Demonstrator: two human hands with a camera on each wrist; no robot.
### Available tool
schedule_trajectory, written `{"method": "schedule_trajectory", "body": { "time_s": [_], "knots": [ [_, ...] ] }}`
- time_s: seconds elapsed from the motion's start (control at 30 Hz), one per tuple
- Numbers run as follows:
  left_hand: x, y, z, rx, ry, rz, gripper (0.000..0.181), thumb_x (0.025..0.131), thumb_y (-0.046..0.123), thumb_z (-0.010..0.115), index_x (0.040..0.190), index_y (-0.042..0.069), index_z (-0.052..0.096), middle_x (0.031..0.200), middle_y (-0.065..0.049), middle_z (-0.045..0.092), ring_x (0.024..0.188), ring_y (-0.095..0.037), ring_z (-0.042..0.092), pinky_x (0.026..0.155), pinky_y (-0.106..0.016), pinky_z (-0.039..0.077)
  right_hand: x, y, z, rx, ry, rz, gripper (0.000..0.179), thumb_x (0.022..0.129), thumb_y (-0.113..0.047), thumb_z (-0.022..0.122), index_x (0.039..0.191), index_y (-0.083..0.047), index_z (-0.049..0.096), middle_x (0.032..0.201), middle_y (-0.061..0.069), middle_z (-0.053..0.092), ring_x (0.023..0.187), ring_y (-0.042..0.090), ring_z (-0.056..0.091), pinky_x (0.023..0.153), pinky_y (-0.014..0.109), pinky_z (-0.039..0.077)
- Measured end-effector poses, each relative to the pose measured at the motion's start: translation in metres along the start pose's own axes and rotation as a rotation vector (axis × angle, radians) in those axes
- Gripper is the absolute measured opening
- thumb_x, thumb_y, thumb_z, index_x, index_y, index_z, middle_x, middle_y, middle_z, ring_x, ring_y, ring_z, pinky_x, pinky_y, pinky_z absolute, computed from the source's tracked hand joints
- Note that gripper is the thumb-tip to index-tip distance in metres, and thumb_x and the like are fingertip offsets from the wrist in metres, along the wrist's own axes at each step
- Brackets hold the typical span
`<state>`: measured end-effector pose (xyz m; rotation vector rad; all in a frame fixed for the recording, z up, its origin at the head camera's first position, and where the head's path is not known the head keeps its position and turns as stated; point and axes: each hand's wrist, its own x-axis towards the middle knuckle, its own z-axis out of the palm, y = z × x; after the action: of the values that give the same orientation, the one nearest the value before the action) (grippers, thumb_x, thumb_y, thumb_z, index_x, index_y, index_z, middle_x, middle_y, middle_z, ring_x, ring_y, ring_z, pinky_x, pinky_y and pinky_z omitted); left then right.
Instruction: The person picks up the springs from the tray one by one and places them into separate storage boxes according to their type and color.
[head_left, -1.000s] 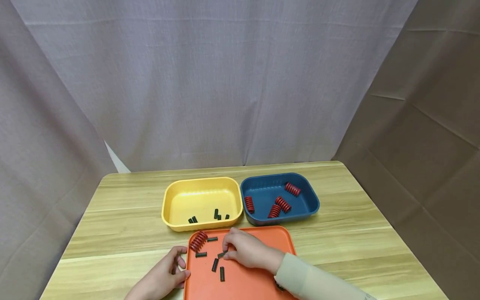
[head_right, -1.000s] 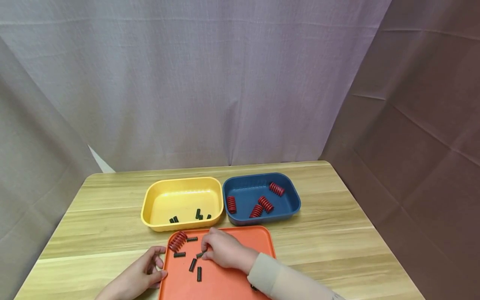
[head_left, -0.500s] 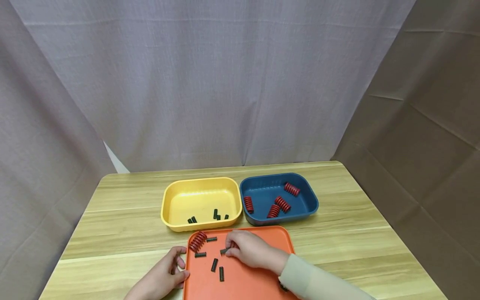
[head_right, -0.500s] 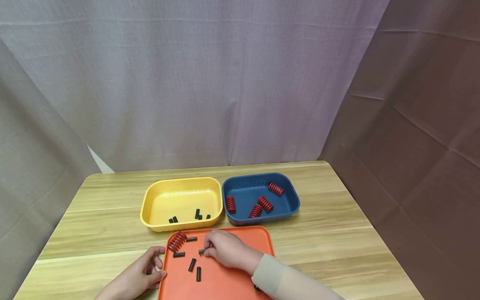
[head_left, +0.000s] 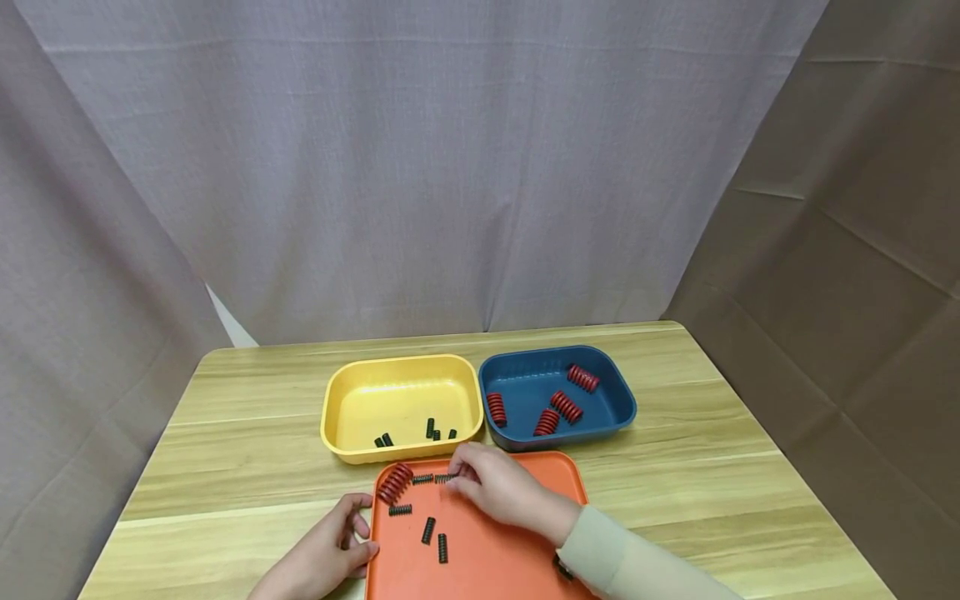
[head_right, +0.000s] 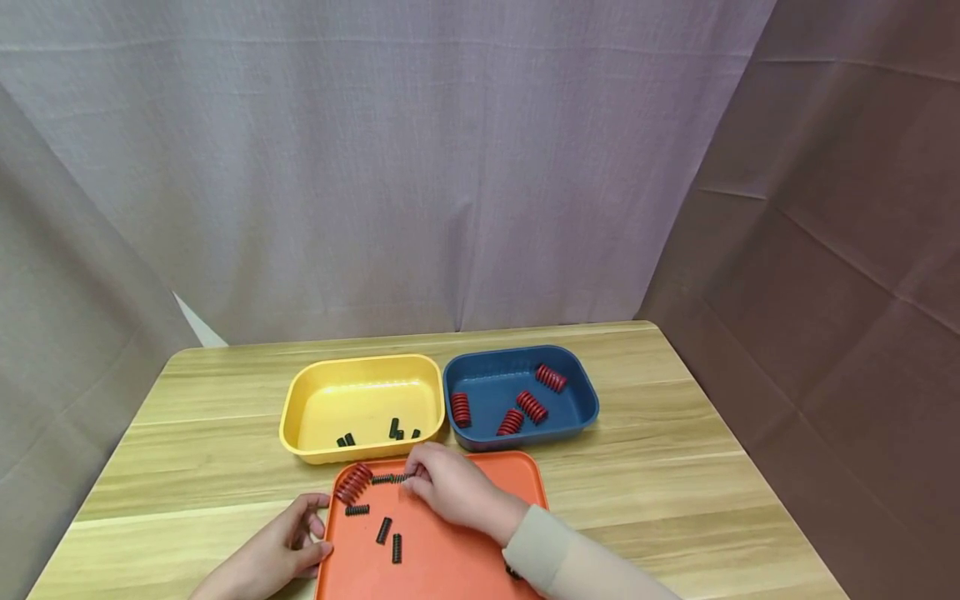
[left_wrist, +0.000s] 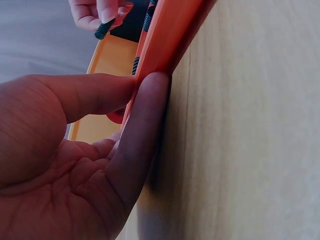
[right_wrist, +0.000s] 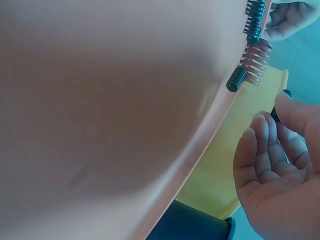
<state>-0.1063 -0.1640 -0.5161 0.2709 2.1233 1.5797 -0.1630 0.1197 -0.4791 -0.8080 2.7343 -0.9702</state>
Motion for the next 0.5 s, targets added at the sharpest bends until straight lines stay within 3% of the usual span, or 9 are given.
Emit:
{"method": "schedule_trajectory", "body": {
  "time_s": [0.3,0.5],
  "knots": [
    [0.000,0.000,0.000,-0.004,-0.003,0.007,0.056,0.090,0.007,0.068,0.133,-0.005,0.034,0.095,-0.011,0.045,0.071,-0.017,0.053,0.057,-0.034,0.055,0.005,-0.008,-0.002,0.041,0.117,0.034,0.009,0.093,-0.027,0.067,0.091,-0.025,0.058,0.081,-0.014,0.053,0.073,0.003,0.052,0.065,0.021,0.047],
    [0.000,0.001,0.000,0.013,-0.002,0.013,0.056,0.090,0.007,0.068,0.133,-0.005,0.035,0.095,-0.011,0.045,0.072,-0.017,0.053,0.058,-0.034,0.055,0.014,-0.016,-0.002,0.050,0.246,0.059,0.009,0.092,-0.028,0.067,0.092,-0.024,0.059,0.082,-0.013,0.054,0.074,0.004,0.052,0.066,0.022,0.047]
  ]
}}
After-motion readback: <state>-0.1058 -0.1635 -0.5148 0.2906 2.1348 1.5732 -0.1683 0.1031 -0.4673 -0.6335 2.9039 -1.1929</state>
